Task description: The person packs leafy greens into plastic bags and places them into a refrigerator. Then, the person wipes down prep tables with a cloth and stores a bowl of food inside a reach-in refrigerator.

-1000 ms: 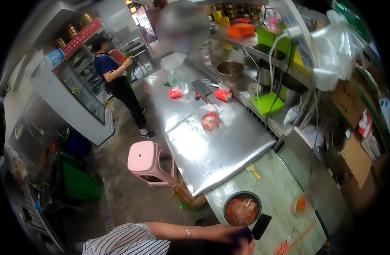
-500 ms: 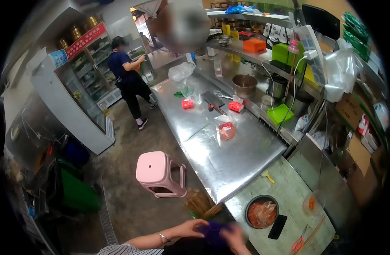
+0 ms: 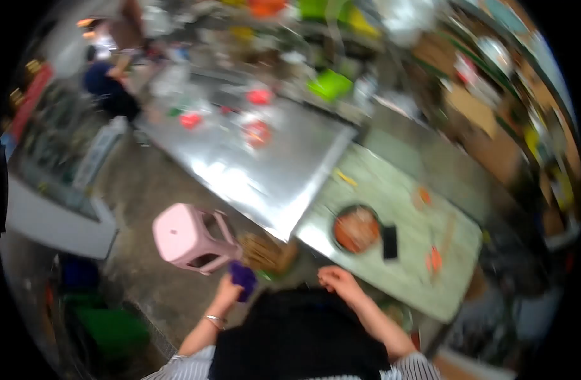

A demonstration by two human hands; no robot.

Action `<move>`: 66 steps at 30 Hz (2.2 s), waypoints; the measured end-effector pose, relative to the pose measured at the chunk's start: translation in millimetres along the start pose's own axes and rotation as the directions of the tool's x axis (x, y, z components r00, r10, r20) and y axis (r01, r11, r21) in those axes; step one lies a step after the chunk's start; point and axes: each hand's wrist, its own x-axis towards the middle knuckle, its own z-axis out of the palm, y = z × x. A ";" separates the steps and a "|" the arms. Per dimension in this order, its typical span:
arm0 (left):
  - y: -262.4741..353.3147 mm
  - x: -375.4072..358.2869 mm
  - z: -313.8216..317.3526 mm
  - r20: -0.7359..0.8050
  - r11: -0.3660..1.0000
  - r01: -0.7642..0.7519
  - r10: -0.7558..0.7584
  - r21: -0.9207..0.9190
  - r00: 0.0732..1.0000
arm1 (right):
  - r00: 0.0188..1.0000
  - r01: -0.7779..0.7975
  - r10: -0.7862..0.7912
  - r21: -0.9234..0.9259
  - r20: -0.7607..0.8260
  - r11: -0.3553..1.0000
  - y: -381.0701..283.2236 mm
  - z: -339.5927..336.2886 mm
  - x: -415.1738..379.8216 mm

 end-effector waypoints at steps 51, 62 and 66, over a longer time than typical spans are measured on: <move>-11.4 180.2 272.8 0.518 0.834 0.479 -0.291 -0.274 0.804 | 0.969 -0.063 -0.156 -0.801 -0.192 0.596 104.8 -204.8 -16.3; -28.7 35.7 216.6 0.487 0.802 0.597 -0.530 0.023 0.694 | 0.917 -0.176 -0.269 -0.904 -0.294 0.389 85.9 -283.9 47.3; -81.7 13.0 207.2 0.446 0.827 0.561 -0.516 0.037 0.731 | 0.894 -0.178 -0.333 -0.920 -0.300 0.350 125.9 -298.4 71.9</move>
